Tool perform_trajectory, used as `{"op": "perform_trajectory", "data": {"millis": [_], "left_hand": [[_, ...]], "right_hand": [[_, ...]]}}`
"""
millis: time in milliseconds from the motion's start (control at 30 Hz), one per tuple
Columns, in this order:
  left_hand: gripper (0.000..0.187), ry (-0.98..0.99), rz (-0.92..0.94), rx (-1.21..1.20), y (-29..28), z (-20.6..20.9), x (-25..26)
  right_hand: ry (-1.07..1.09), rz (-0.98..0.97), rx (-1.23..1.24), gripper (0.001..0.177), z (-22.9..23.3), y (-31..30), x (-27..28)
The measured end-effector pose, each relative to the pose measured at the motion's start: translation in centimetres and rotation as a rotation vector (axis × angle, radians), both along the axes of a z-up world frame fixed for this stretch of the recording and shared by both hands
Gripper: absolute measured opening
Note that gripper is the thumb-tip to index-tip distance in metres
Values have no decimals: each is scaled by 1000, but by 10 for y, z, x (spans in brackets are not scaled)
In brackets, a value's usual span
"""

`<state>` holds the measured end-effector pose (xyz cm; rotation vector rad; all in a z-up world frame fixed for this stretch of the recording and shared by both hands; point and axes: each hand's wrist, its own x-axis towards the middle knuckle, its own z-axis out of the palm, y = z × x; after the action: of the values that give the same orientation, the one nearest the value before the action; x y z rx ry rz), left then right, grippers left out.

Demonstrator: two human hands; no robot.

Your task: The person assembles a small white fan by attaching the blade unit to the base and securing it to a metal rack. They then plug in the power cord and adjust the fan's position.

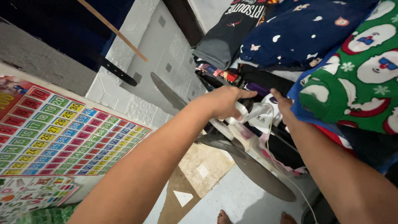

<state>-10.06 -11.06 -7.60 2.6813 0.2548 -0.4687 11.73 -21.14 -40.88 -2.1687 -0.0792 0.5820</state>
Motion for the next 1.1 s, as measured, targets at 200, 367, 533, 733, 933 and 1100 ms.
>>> {"op": "perform_trajectory", "data": {"millis": [200, 367, 533, 733, 933, 1100], "left_hand": [[89, -3, -44, 19, 3, -5, 13], [85, -21, -43, -4, -2, -7, 4], [89, 7, 16, -42, -3, -13, -13], [94, 37, 51, -32, -7, -8, -17], [90, -9, 45, -42, -9, -5, -23], [96, 6, 51, -6, -5, -10, -18]], "right_hand": [[-99, 52, 67, 128, -14, -12, 6], [-163, 85, -50, 123, -11, -14, 6], [4, 74, -88, 125, 18, -16, -2], [-228, 118, -35, 129, 17, -19, -2], [-206, 126, -97, 125, -1, -18, 4], [-168, 40, 113, 115, -14, -13, -2]]}}
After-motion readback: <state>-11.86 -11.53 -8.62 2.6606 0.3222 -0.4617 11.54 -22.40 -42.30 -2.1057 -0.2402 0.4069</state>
